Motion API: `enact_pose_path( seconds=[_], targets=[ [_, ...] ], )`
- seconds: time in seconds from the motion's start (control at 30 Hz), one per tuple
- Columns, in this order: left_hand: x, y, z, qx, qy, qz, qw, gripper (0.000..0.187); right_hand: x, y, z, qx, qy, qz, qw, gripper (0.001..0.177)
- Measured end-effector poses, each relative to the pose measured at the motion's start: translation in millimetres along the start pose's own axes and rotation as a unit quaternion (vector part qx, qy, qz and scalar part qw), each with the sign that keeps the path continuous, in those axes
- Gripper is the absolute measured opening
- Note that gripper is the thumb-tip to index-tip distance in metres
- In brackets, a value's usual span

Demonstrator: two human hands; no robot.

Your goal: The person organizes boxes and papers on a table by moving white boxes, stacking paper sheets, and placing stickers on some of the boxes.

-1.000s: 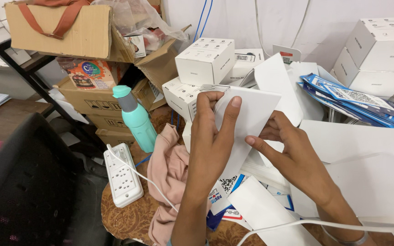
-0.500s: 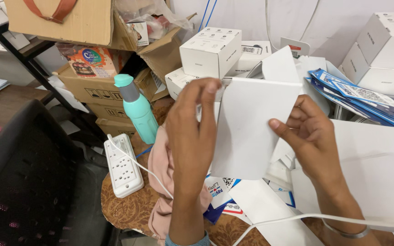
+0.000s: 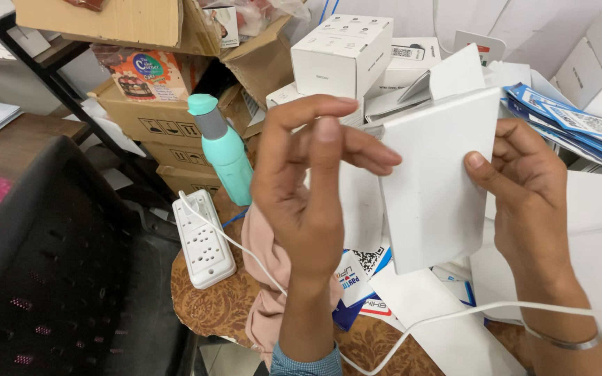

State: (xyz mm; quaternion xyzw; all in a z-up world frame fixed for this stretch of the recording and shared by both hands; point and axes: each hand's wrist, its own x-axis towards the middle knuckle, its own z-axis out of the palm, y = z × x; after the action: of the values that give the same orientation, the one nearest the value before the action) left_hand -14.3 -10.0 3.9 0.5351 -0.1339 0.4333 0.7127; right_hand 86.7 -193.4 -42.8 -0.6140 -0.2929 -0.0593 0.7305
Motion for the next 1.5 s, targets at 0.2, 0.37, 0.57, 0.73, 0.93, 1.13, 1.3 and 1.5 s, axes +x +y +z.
enact_pose_path(
  seconds=[0.2, 0.37, 0.57, 0.73, 0.93, 1.13, 1.3, 1.5],
  targets=[
    [13, -25, 5, 0.288, -0.205, 0.121, 0.928, 0.058, -6, 4, -3, 0.095, -0.014, 0.028, 0.995, 0.025],
    [24, -50, -9, 0.215, -0.446, 0.103, 0.863, 0.112, -9, 13, -22, 0.126, -0.028, 0.058, 0.99, 0.035],
    [25, -75, -4, 0.175, -0.532, 0.037, 0.828, 0.123, -21, 28, -46, 0.184, -0.05, 0.128, 0.973, 0.049],
    [20, -89, 6, 0.279, -0.524, 0.05, 0.803, 0.12, -37, 46, -57, 0.061, -0.085, 0.128, 0.986, 0.1],
    [18, -82, 9, 0.291, -0.554, 0.051, 0.779, 0.124, -61, 60, -44, -0.151, -0.139, 0.024, 0.978, 0.145],
    [6, -79, 9, 0.264, -0.549, 0.12, 0.784, 0.119, -76, 39, -49, -0.211, -0.116, -0.003, 0.971, 0.121],
    [-4, -80, 21, 0.314, -0.575, 0.013, 0.755, 0.129, -102, 57, -40, -0.123, -0.062, 0.101, 0.985, 0.119],
    [-13, -82, 29, 0.29, -0.59, 0.043, 0.753, 0.122, -122, 88, -68, -0.219, -0.045, 0.0, 0.975, 0.124]
  ],
)
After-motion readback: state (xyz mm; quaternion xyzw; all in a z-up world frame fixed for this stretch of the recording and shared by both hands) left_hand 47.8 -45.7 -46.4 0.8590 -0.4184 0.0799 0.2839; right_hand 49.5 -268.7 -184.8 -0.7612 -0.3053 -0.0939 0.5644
